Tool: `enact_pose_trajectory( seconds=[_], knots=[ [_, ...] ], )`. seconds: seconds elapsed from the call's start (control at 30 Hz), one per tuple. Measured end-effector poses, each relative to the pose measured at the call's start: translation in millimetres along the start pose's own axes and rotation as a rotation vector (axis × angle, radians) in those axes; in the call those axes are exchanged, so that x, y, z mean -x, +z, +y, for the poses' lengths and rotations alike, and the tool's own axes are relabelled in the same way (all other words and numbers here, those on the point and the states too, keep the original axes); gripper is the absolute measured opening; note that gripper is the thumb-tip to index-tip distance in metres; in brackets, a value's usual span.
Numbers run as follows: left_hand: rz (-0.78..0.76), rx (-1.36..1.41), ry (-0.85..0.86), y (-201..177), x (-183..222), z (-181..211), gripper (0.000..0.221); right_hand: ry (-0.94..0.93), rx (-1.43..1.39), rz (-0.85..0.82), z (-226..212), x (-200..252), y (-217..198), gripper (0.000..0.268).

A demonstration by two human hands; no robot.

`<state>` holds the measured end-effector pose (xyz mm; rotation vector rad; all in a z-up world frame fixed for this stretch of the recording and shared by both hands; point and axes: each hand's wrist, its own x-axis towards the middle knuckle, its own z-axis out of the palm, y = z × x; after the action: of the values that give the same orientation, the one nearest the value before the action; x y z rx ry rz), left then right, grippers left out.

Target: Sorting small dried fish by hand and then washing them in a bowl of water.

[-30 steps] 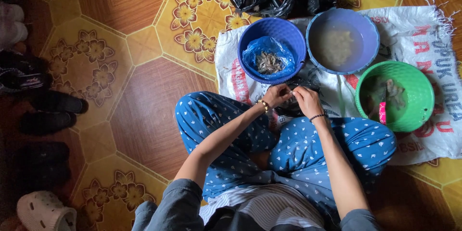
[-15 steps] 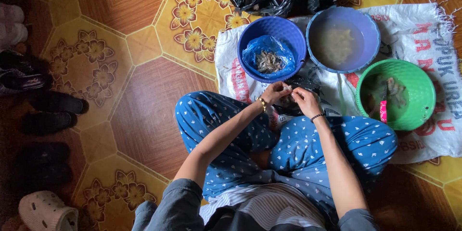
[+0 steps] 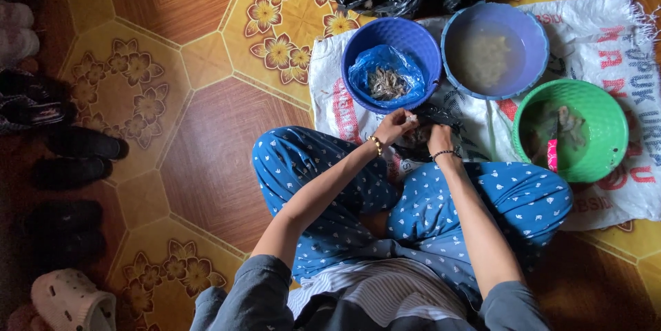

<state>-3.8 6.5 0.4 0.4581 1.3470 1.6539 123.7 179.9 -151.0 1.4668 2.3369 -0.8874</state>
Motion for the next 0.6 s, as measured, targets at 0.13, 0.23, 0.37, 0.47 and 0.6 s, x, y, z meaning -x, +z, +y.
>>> enact_pose_trajectory(
  seconds=[0.13, 0.23, 0.37, 0.47, 0.6],
  knots=[
    [-0.008, -0.017, 0.029, -1.7, -0.3, 0.8, 0.022, -0.073, 0.024, -0.039, -49.6, 82.8, -56.9, 0.035],
    [-0.023, -0.095, 0.054, 2.3, 12.9, 22.8, 0.020, -0.183, 0.152, -0.011, 22.8, 50.0, 13.6, 0.032],
    [-0.040, -0.107, 0.120, -10.7, -1.6, -27.3, 0.021, -0.312, 0.327, -0.010, 17.1, 28.2, 18.0, 0.037],
    [-0.076, -0.149, 0.210, -11.3, 3.8, -1.4, 0.014, -0.175, 0.185, -0.024, -26.7, 83.9, -43.6, 0.038],
    [-0.160, -0.122, 0.216, -1.7, 26.9, 49.0, 0.005, -0.442, -0.183, 0.026, -34.2, 113.1, -93.8, 0.026]
  ],
)
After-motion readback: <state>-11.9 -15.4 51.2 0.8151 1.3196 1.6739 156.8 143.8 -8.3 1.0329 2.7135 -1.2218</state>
